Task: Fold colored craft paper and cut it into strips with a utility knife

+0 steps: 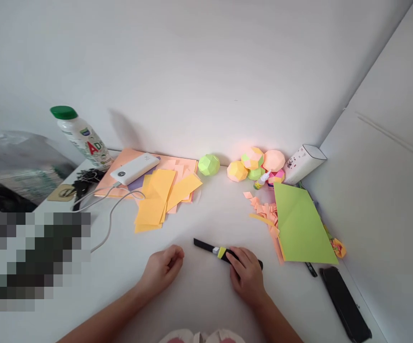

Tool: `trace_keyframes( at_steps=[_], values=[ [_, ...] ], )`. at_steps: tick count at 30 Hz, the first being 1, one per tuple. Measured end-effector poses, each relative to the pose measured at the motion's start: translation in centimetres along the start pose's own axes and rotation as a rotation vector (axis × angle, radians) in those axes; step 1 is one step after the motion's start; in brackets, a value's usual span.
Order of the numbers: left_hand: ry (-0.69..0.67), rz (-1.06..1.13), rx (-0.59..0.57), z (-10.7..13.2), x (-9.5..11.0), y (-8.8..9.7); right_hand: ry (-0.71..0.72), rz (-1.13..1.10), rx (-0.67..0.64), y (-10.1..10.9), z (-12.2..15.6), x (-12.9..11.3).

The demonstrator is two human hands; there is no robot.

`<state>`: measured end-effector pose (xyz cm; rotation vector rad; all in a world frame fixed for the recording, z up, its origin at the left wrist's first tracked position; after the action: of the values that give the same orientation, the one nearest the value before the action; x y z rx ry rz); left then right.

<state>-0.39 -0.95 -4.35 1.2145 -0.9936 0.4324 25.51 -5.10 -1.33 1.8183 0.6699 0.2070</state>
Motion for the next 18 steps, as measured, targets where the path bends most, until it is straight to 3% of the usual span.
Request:
trace_keyframes(
  at_steps=[11,18],
  values=[
    [0.063,0.201,-0.024,0.5,0.2,1.1,0.001,-0.014,0.019,-0.7,-0.6,-0.1],
    [0.064,0.202,-0.009,0.3,0.0,0.9,0.019,-0.015,0.001,-0.7,-0.6,-0.1]
  ],
)
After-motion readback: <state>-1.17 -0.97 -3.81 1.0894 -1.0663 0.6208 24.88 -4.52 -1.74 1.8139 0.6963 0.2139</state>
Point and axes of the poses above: each hand's wrist, its own z-axis away from the middle knuckle, its own y-axis out of the back of the hand, x = y × z, the point moved 3 cm from there along -z, towards the middle knuckle, and after that the axes turned 11 degrees about -x, right-handed, at the moved point
